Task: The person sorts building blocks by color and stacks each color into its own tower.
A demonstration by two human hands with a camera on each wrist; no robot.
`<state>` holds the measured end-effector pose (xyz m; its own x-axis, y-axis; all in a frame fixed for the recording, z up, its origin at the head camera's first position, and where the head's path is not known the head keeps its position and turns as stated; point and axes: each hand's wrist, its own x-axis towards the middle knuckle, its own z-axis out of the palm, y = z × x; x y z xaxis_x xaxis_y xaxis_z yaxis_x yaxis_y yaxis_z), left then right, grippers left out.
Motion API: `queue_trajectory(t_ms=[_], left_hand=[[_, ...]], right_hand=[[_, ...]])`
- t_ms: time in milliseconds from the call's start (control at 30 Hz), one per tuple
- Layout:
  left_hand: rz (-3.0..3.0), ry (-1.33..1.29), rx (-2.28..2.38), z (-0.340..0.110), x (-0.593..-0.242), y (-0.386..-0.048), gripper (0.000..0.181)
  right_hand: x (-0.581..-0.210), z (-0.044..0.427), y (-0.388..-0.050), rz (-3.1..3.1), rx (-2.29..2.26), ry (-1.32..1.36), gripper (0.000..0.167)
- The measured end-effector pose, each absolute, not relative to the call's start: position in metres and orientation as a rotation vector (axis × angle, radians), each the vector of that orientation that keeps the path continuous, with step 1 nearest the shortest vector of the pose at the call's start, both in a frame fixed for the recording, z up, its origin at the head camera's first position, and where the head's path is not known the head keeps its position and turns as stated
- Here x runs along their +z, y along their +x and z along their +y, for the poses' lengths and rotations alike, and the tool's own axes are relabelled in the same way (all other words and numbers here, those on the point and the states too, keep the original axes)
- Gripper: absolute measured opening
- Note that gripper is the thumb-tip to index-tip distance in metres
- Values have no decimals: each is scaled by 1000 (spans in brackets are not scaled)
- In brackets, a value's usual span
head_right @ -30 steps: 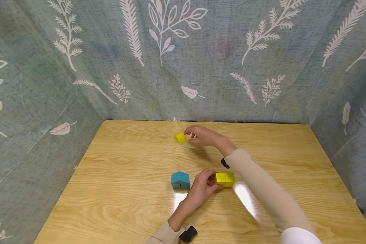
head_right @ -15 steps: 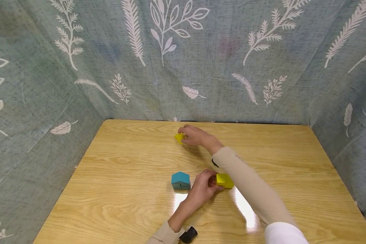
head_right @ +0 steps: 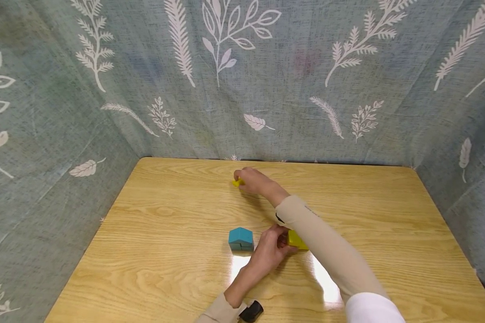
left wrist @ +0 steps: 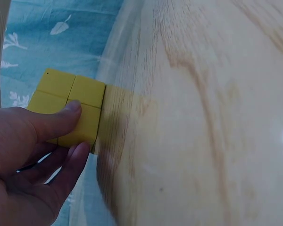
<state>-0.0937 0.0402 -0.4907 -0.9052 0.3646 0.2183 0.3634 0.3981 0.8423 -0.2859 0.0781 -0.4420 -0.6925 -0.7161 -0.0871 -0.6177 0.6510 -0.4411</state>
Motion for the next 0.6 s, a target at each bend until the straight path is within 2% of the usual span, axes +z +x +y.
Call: queue_trajectory(t_ms=[167, 400, 600], left_hand=[[2623, 657, 1579, 41, -490, -93, 32], [2599, 638, 1562, 41, -489, -95, 31], [2606, 642, 1565, 41, -488, -95, 30]], right_hand=[[-440, 80, -285, 2567, -603, -1007, 38], [-436, 88, -285, 2509, -664, -1051, 26], [-429, 100, -281, 2478, -728, -1078, 25]])
